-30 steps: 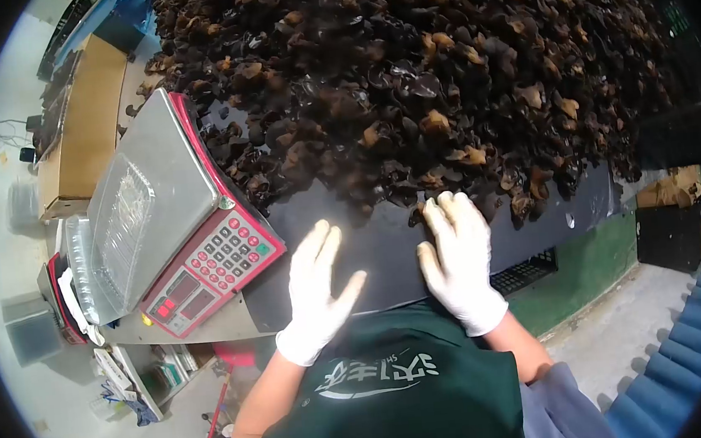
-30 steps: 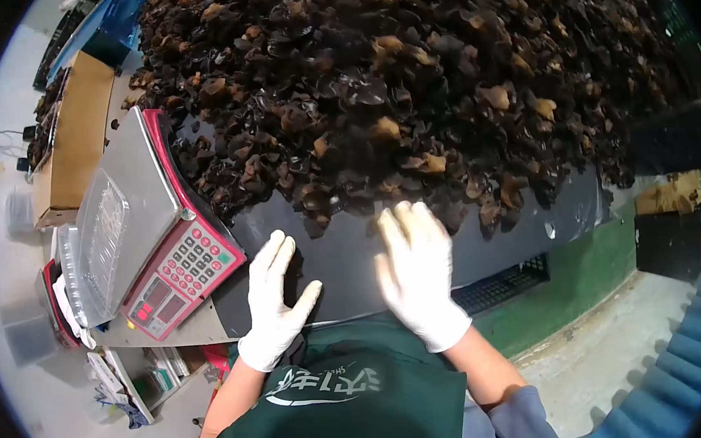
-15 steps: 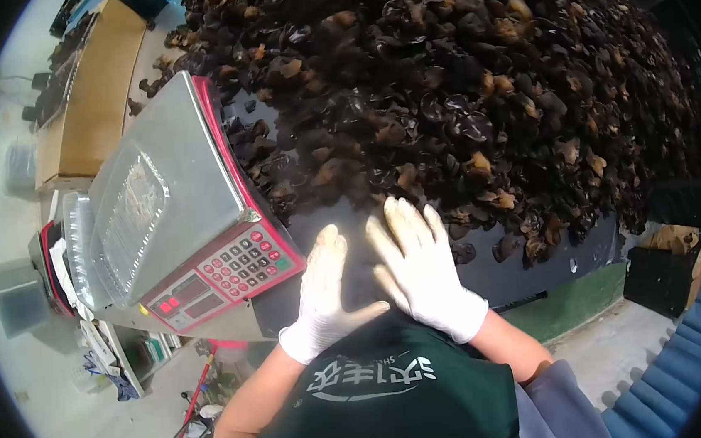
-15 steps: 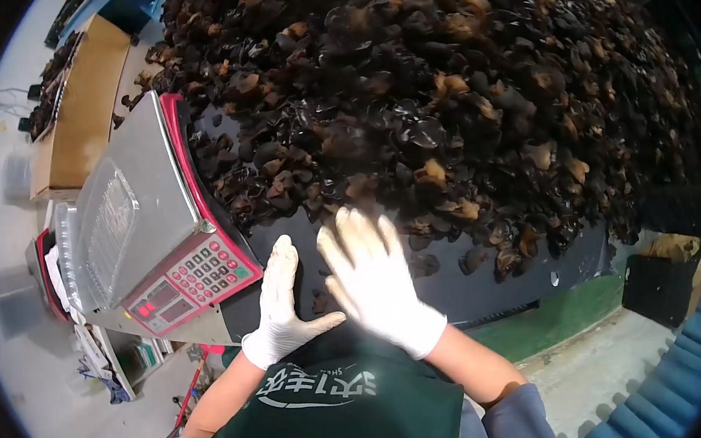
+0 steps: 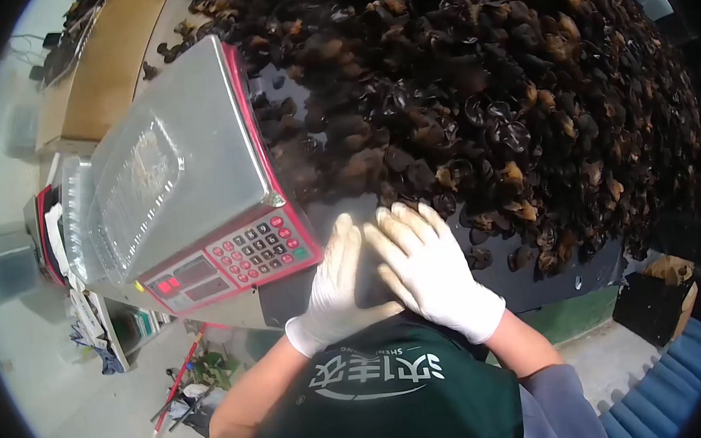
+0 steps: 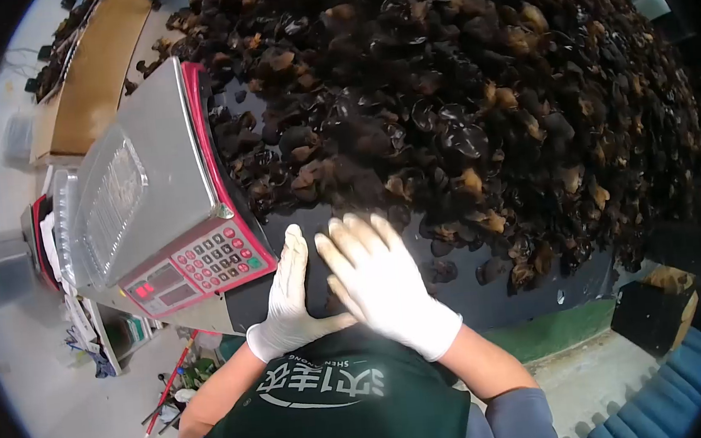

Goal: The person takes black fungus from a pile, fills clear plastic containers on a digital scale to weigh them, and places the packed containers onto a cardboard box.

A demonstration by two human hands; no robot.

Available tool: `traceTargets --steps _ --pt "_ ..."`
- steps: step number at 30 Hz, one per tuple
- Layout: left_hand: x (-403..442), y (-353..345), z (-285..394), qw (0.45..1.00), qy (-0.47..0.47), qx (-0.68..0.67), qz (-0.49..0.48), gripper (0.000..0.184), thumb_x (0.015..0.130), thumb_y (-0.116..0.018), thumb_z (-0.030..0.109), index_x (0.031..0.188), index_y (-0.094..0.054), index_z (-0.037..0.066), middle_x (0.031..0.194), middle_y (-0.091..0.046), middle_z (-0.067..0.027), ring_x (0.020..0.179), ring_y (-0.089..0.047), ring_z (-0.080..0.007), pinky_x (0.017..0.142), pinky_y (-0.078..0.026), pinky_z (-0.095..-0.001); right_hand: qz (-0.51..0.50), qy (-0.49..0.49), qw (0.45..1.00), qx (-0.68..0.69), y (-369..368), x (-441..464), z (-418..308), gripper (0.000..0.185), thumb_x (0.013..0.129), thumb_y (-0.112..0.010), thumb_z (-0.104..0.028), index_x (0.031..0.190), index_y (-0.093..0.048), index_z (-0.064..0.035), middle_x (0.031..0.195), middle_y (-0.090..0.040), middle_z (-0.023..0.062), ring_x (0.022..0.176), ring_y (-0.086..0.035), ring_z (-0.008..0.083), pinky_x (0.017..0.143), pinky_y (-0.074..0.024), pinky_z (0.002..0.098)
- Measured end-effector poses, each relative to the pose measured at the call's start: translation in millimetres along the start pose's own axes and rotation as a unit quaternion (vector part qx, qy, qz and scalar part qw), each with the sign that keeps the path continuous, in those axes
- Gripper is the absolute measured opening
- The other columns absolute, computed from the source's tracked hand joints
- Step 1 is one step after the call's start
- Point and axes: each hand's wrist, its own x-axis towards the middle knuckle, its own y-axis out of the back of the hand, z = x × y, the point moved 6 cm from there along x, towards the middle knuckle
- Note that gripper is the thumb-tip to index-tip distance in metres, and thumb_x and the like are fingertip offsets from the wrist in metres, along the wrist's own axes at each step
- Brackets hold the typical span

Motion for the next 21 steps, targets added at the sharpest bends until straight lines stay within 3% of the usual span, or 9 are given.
traceTargets --steps 3,6,9,12,16,21 --pt "1 1 0 1.000 -0.009 -0.011 0.018 0.131 0.067 -0.095 0.033 0.159 -0.011 -0.010 0.163 -0.018 -0.0369 0.153 -0.021 -0.0496 0.124 -0.023 -0.0525 -0.004 0.054 0.997 0.059 15 -15 -11 0.051 0.081 -0.072 -0.019 0.130 -0.064 -0.0042 0.129 -0.064 0.0145 0.124 -0.058 0.0313 0.110 -0.0424 0.0491" --pt "0 1 1 1.000 0.003 -0.009 -0.002 0.133 0.066 -0.096 0.035 0.158 -0.012 -0.012 0.163 -0.016 -0.0375 0.153 -0.019 -0.0493 0.125 -0.022 -0.0526 0.133 0.028 0.989 0.059 35 13 1 0.048 0.078 -0.075 -0.010 0.125 -0.067 -0.0038 0.129 -0.065 0.0120 0.118 -0.061 0.0308 0.104 -0.0488 0.0445" --pt "3 2 6 1.000 -0.003 0.007 0.000 0.134 0.066 -0.096 0.038 0.157 -0.012 -0.014 0.162 -0.017 -0.0388 0.153 -0.019 -0.0503 0.124 -0.022 -0.0528 0.194 0.054 0.978 0.051 28 65 4 0.052 0.075 -0.072 -0.006 0.127 -0.065 -0.0053 0.130 -0.064 0.0158 0.121 -0.061 0.0345 0.103 -0.0493 0.0451" --pt "-2 -1 5 1.000 -0.010 0.015 0.002 0.135 0.067 -0.096 0.038 0.157 -0.010 -0.013 0.162 -0.016 -0.0392 0.153 -0.017 -0.0518 0.124 -0.022 -0.0540 0.140 0.041 0.987 -0.074 3 96 8 0.047 0.082 -0.064 -0.018 0.129 -0.064 -0.0137 0.139 -0.057 0.0159 0.134 -0.052 0.0344 0.112 -0.0390 0.0541" --pt "-14 -2 8 0.994 -0.089 0.048 0.032 0.140 0.068 -0.095 0.043 0.158 -0.003 -0.012 0.162 -0.009 -0.0401 0.153 -0.014 -0.0525 0.124 -0.020 -0.0568 0.055 0.084 0.994 -0.052 -1 50 1 0.038 0.084 -0.062 -0.019 0.120 -0.067 -0.0098 0.128 -0.063 0.0133 0.125 -0.056 0.0286 0.106 -0.0425 0.0447" --pt "-10 0 4 0.996 -0.080 -0.011 0.029 0.145 0.066 -0.096 0.044 0.158 0.000 -0.011 0.162 -0.004 -0.0418 0.154 -0.010 -0.0530 0.125 -0.013 -0.0562 -0.029 0.103 0.994 0.037 -2 -32 -21 0.044 0.080 -0.067 -0.020 0.123 -0.066 -0.0103 0.131 -0.062 0.0096 0.124 -0.060 0.0263 0.104 -0.0472 0.0448"
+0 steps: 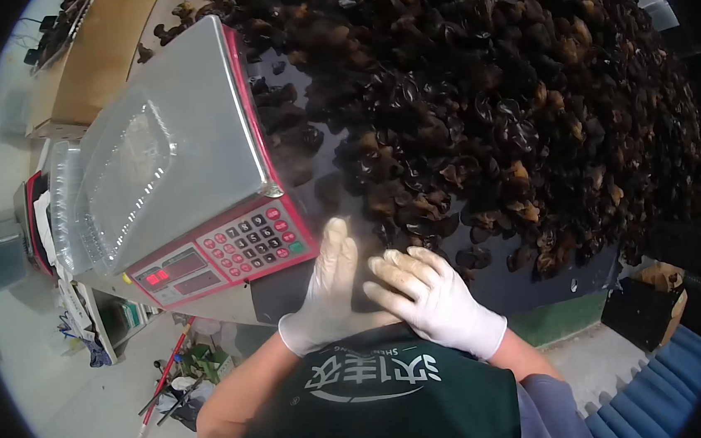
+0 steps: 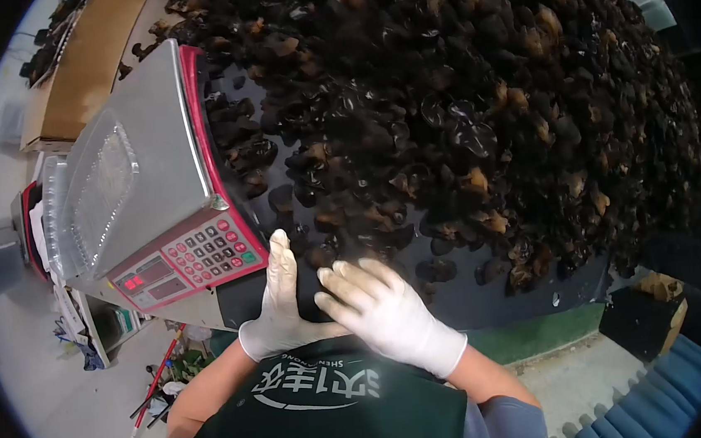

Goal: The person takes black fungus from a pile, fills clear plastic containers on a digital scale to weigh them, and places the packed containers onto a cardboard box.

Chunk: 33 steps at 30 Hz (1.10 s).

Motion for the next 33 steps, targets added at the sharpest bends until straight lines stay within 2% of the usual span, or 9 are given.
traceTargets --steps 3,6,7,11,21,26,28,30,33 --pt "0 0 -3 0.999 0.035 -0.011 -0.004 0.147 0.064 -0.097 0.045 0.158 0.001 -0.012 0.164 -0.003 -0.0381 0.156 -0.007 -0.0487 0.126 -0.011 -0.0536 0.037 -0.041 0.998 0.027 17 -27 -3 0.042 0.079 -0.069 -0.020 0.120 -0.068 -0.0096 0.129 -0.064 0.0093 0.123 -0.061 0.0248 0.104 -0.0473 0.0439" --pt "2 2 -5 0.995 0.090 -0.017 -0.046 0.148 0.063 -0.097 0.045 0.158 0.001 -0.012 0.165 -0.003 -0.0369 0.156 -0.008 -0.0475 0.126 -0.010 -0.0523 0.153 -0.104 0.980 0.079 27 -45 23 0.036 0.079 -0.066 -0.006 0.114 -0.071 -0.0067 0.119 -0.069 0.0134 0.109 -0.067 0.0307 0.095 -0.0535 0.0445" --pt "4 3 -4 0.995 0.089 -0.010 -0.048 0.149 0.061 -0.098 0.044 0.159 -0.001 -0.010 0.165 -0.004 -0.0360 0.155 -0.010 -0.0478 0.125 -0.016 -0.0524 0.222 -0.138 0.965 0.036 32 -49 27 0.037 0.075 -0.064 0.001 0.111 -0.072 -0.0058 0.118 -0.069 0.0164 0.104 -0.068 0.0328 0.092 -0.0551 0.0431" --pt "6 3 -3 0.996 0.079 -0.022 -0.029 0.147 0.060 -0.100 0.041 0.161 -0.003 -0.006 0.166 -0.006 -0.0355 0.155 -0.014 -0.0479 0.123 -0.023 -0.0528 0.279 -0.229 0.931 0.057 41 -53 47 0.048 0.072 -0.057 0.021 0.113 -0.070 -0.0021 0.116 -0.071 0.0174 0.106 -0.068 0.0341 0.095 -0.0542 0.0400" --pt "7 5 -2 0.998 0.061 -0.012 -0.008 0.142 0.061 -0.099 0.038 0.161 -0.007 -0.006 0.165 -0.011 -0.0349 0.154 -0.018 -0.0488 0.124 -0.020 -0.0526 0.197 -0.282 0.939 0.016 20 -27 56 0.053 0.085 -0.058 0.009 0.137 -0.060 -0.0018 0.135 -0.060 0.0240 0.122 -0.060 0.0383 0.104 -0.0489 0.0420" --pt "10 5 -2 0.997 0.078 -0.016 -0.025 0.142 0.060 -0.099 0.037 0.160 -0.009 -0.007 0.165 -0.012 -0.0348 0.154 -0.018 -0.0483 0.124 -0.019 -0.0520 0.119 -0.155 0.971 0.139 15 -20 27 0.048 0.082 -0.058 0.006 0.129 -0.066 -0.0018 0.131 -0.065 0.0212 0.118 -0.064 0.0375 0.100 -0.0520 0.0428" --pt "8 4 -2 0.998 0.061 -0.012 -0.010 0.142 0.059 -0.100 0.037 0.160 -0.010 -0.009 0.165 -0.013 -0.0349 0.154 -0.019 -0.0476 0.125 -0.019 -0.0513 0.135 -0.107 0.964 0.203 22 -21 33 0.047 0.081 -0.057 0.008 0.125 -0.068 -0.0019 0.124 -0.069 0.0196 0.114 -0.067 0.0367 0.098 -0.0535 0.0426" --pt "5 3 -3 0.998 0.060 -0.009 -0.007 0.142 0.059 -0.100 0.037 0.159 -0.011 -0.010 0.165 -0.013 -0.0350 0.154 -0.019 -0.0473 0.125 -0.019 -0.0513 0.221 -0.118 0.955 0.160 39 -11 46 0.047 0.080 -0.056 0.010 0.124 -0.069 -0.0021 0.119 -0.071 0.0192 0.112 -0.068 0.0369 0.095 -0.0547 0.0415" --pt "5 3 -3 0.996 0.084 -0.019 -0.016 0.139 0.060 -0.099 0.037 0.159 -0.014 -0.009 0.165 -0.014 -0.0352 0.154 -0.019 -0.0475 0.124 -0.020 -0.0518 0.230 -0.123 0.964 0.060 42 24 64 0.052 0.081 -0.060 0.006 0.133 -0.063 -0.0019 0.131 -0.064 0.0202 0.114 -0.065 0.0352 0.096 -0.0520 0.0428"
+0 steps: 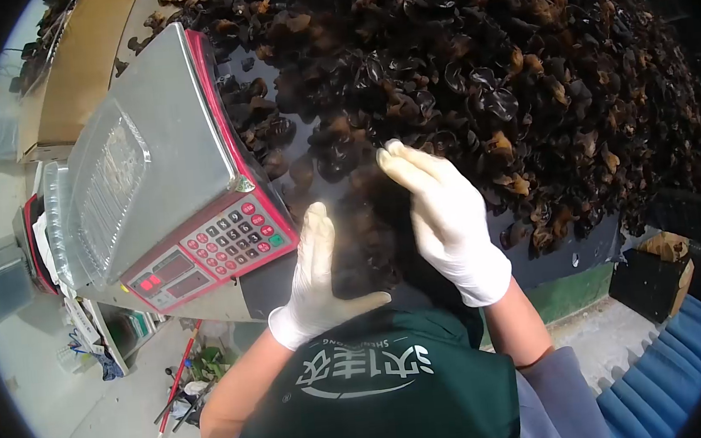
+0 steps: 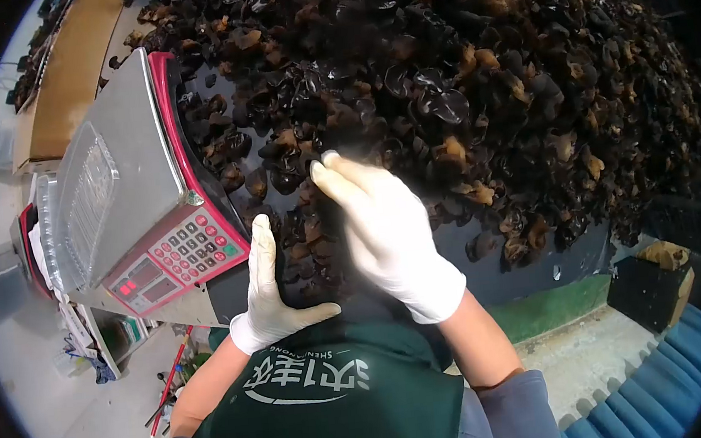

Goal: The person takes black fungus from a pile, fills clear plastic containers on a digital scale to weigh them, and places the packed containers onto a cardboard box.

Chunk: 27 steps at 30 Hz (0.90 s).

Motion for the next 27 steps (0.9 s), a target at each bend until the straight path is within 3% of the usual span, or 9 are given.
traceTargets --steps 4,5,9,13,18,24,27 --pt "-1 -1 -2 1.000 0.000 -0.003 -0.004 0.140 0.061 -0.099 0.040 0.160 -0.012 -0.009 0.165 -0.013 -0.0356 0.154 -0.018 -0.0479 0.125 -0.018 -0.0524 -0.100 -0.007 0.983 -0.152 -38 10 -11 0.057 0.086 -0.067 -0.010 0.142 -0.056 -0.0046 0.140 -0.057 0.0187 0.124 -0.057 0.0320 0.102 -0.0448 0.0430" --pt "-1 0 -3 1.000 -0.003 0.001 -0.003 0.140 0.062 -0.098 0.040 0.160 -0.011 -0.009 0.165 -0.012 -0.0356 0.154 -0.017 -0.0481 0.125 -0.018 -0.0524 -0.136 -0.017 0.982 -0.132 -41 2 -15 0.059 0.087 -0.068 -0.017 0.144 -0.054 -0.0073 0.140 -0.057 0.0167 0.124 -0.055 0.0306 0.099 -0.0443 0.0413" --pt "-3 -3 -6 1.000 -0.025 0.002 0.000 0.143 0.064 -0.097 0.043 0.161 -0.004 -0.006 0.165 -0.009 -0.0364 0.154 -0.013 -0.0501 0.125 -0.015 -0.0542 -0.227 0.010 0.973 -0.042 -24 -30 -35 0.051 0.087 -0.067 -0.015 0.138 -0.060 -0.0071 0.139 -0.058 0.0144 0.124 -0.057 0.0301 0.099 -0.0445 0.0407" --pt "-1 -3 -3 0.999 -0.042 -0.009 0.004 0.142 0.065 -0.097 0.042 0.162 -0.003 -0.003 0.164 -0.010 -0.0377 0.154 -0.014 -0.0514 0.124 -0.016 -0.0562 -0.177 0.040 0.982 0.051 -8 -36 -30 0.047 0.080 -0.068 -0.006 0.127 -0.067 -0.0047 0.128 -0.066 0.0167 0.112 -0.065 0.0333 0.093 -0.0522 0.0419" --pt "2 -1 -1 1.000 -0.015 -0.002 -0.004 0.142 0.062 -0.098 0.041 0.161 -0.008 -0.006 0.164 -0.011 -0.0377 0.153 -0.016 -0.0517 0.124 -0.017 -0.0542 -0.005 0.026 1.000 0.013 2 13 -20 0.047 0.076 -0.066 0.007 0.123 -0.068 -0.0011 0.123 -0.068 0.0173 0.108 -0.068 0.0334 0.093 -0.0557 0.0398" --pt "-1 -2 -2 1.000 -0.017 0.016 -0.004 0.142 0.063 -0.098 0.042 0.160 -0.007 -0.008 0.164 -0.011 -0.0374 0.154 -0.014 -0.0500 0.125 -0.017 -0.0533 -0.045 0.048 0.986 -0.156 -47 37 -11 0.053 0.084 -0.067 -0.009 0.135 -0.057 0.0026 0.136 -0.058 0.0223 0.122 -0.058 0.0346 0.100 -0.0492 0.0414" --pt "-1 -3 -4 1.000 -0.006 0.008 -0.010 0.140 0.068 -0.095 0.046 0.161 -0.004 -0.007 0.165 -0.009 -0.0364 0.155 -0.010 -0.0494 0.125 -0.015 -0.0537 -0.097 -0.044 0.977 -0.187 -40 -3 -8 0.055 0.082 -0.069 -0.012 0.134 -0.058 0.0033 0.136 -0.058 0.0220 0.122 -0.058 0.0337 0.098 -0.0484 0.0407"
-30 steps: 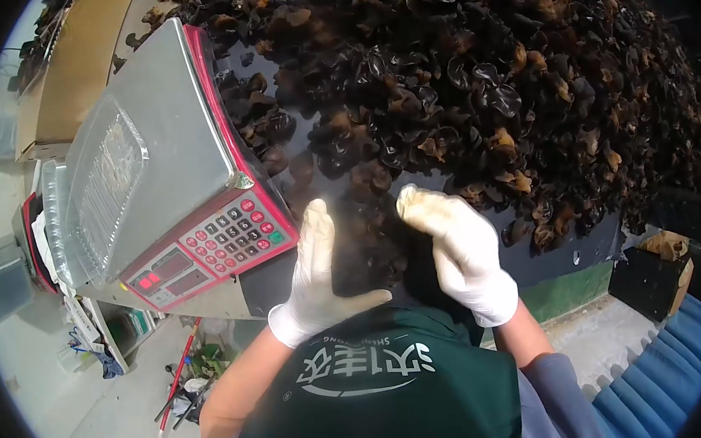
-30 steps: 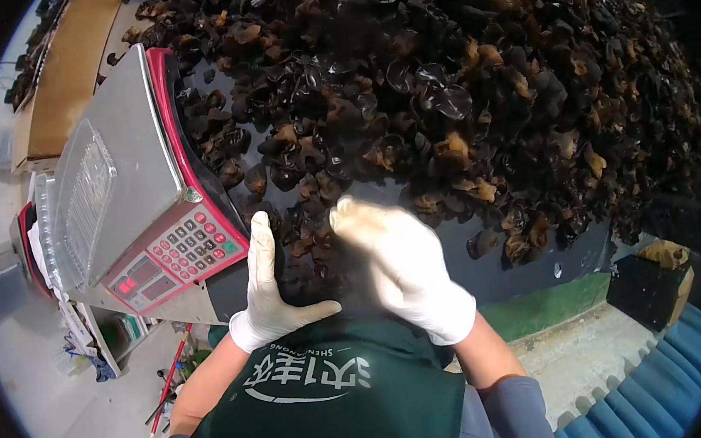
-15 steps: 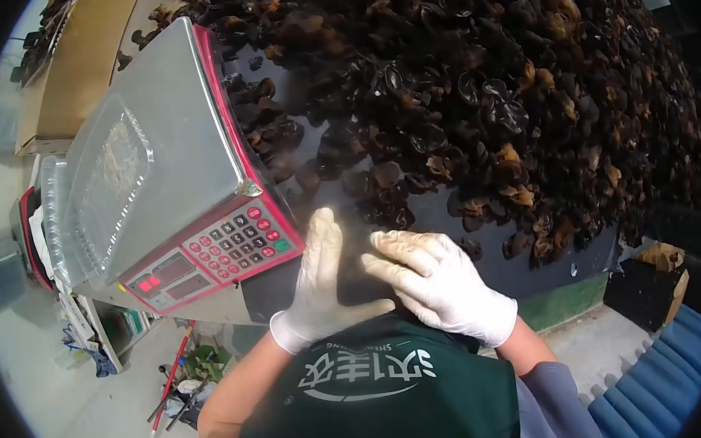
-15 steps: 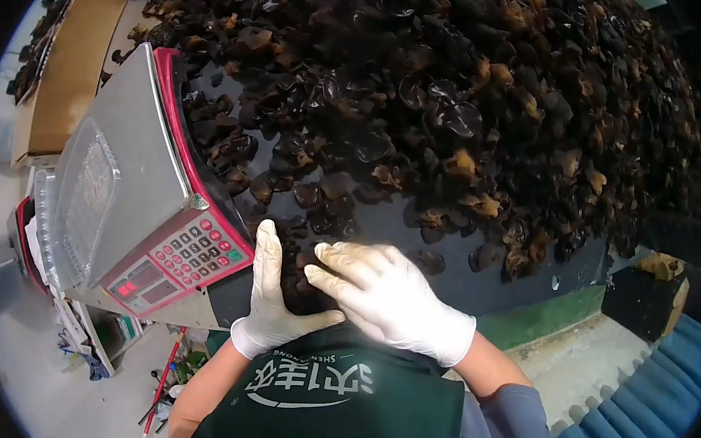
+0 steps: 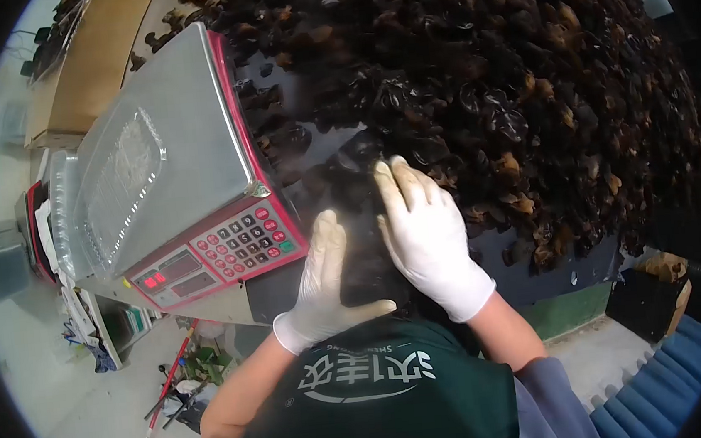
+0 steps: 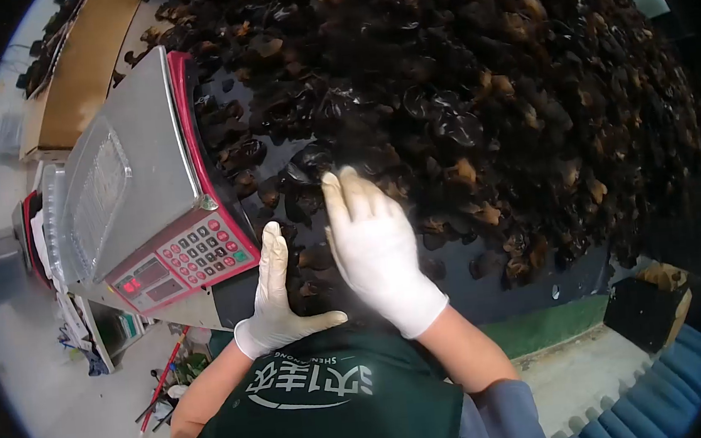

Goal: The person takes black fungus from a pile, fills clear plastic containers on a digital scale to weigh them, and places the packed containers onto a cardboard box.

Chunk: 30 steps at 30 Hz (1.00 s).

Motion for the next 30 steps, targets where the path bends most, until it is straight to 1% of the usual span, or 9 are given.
traceTargets --steps 6,10,11,12,17,20,26,27,30 --pt "2 1 1 1.000 -0.003 -0.006 -0.010 0.137 0.070 -0.093 0.047 0.161 -0.005 -0.007 0.164 -0.009 -0.0368 0.155 -0.011 -0.0500 0.125 -0.015 -0.0540 -0.060 -0.004 0.998 -0.020 22 -31 -3 0.047 0.083 -0.071 -0.014 0.128 -0.064 -0.0043 0.131 -0.061 0.0189 0.116 -0.060 0.0313 0.094 -0.0483 0.0402" --pt "5 3 1 1.000 -0.010 -0.006 -0.010 0.137 0.070 -0.094 0.046 0.160 -0.006 -0.009 0.164 -0.010 -0.0371 0.155 -0.013 -0.0496 0.125 -0.016 -0.0531 0.077 0.030 0.997 0.009 36 3 -9 0.033 0.080 -0.073 -0.011 0.114 -0.071 -0.0080 0.105 -0.064 0.0069 0.092 -0.061 0.0249 0.079 -0.0472 0.0369" --pt "4 3 2 1.000 -0.007 -0.006 -0.010 0.137 0.069 -0.094 0.045 0.159 -0.006 -0.010 0.164 -0.010 -0.0371 0.155 -0.013 -0.0493 0.125 -0.016 -0.0527 0.105 0.043 0.994 0.010 33 14 -12 0.031 0.079 -0.073 -0.010 0.109 -0.072 -0.0091 0.091 -0.059 0.0023 0.081 -0.056 0.0218 0.072 -0.0445 0.0365" --pt "2 4 3 1.000 -0.006 -0.008 -0.008 0.137 0.069 -0.094 0.045 0.159 -0.006 -0.010 0.164 -0.011 -0.0372 0.155 -0.014 -0.0489 0.125 -0.016 -0.0522 0.103 0.053 0.993 0.000 23 24 -14 0.028 0.079 -0.072 -0.011 0.107 -0.071 -0.0087 0.086 -0.058 0.0031 0.080 -0.057 0.0221 0.070 -0.0441 0.0373" --pt "3 5 5 1.000 -0.011 -0.007 0.013 0.137 0.067 -0.097 0.040 0.159 -0.008 -0.011 0.163 -0.015 -0.0382 0.154 -0.019 -0.0481 0.125 -0.021 -0.0507 0.064 0.007 0.998 -0.028 -23 54 -8 0.016 0.081 -0.070 -0.015 0.097 -0.069 -0.0101 0.083 -0.058 0.0076 0.078 -0.058 0.0252 0.068 -0.0449 0.0373" --pt "5 5 7 0.999 -0.025 -0.007 0.027 0.138 0.066 -0.097 0.039 0.159 -0.008 -0.011 0.163 -0.015 -0.0383 0.153 -0.021 -0.0484 0.125 -0.022 -0.0513 0.056 0.013 0.998 0.023 -29 55 -2 0.012 0.081 -0.071 -0.014 0.092 -0.068 -0.0115 0.082 -0.058 0.0071 0.077 -0.058 0.0256 0.069 -0.0452 0.0377" --pt "5 7 7 0.999 -0.028 -0.011 0.025 0.138 0.065 -0.098 0.038 0.159 -0.009 -0.011 0.163 -0.015 -0.0381 0.153 -0.021 -0.0488 0.124 -0.023 -0.0520 0.098 0.012 0.993 0.068 9 40 -7 0.017 0.075 -0.078 -0.009 0.089 -0.071 -0.0146 0.080 -0.060 0.0034 0.076 -0.060 0.0255 0.068 -0.0469 0.0372" --pt "5 7 7 0.999 -0.029 -0.014 0.026 0.138 0.065 -0.098 0.038 0.159 -0.009 -0.011 0.163 -0.016 -0.0379 0.153 -0.021 -0.0489 0.124 -0.023 -0.0520 0.106 0.018 0.992 0.068 15 32 -7 0.014 0.079 -0.076 -0.014 0.090 -0.067 -0.0145 0.083 -0.059 0.0032 0.080 -0.059 0.0238 0.071 -0.0456 0.0369" --pt "4 7 5 0.999 -0.027 -0.034 0.032 0.138 0.065 -0.098 0.037 0.159 -0.008 -0.009 0.163 -0.015 -0.0369 0.153 -0.020 -0.0488 0.124 -0.023 -0.0519 0.039 -0.068 0.987 0.140 36 5 3 0.016 0.078 -0.076 -0.011 0.091 -0.069 -0.0157 0.086 -0.061 0.0028 0.080 -0.060 0.0258 0.072 -0.0478 0.0389"
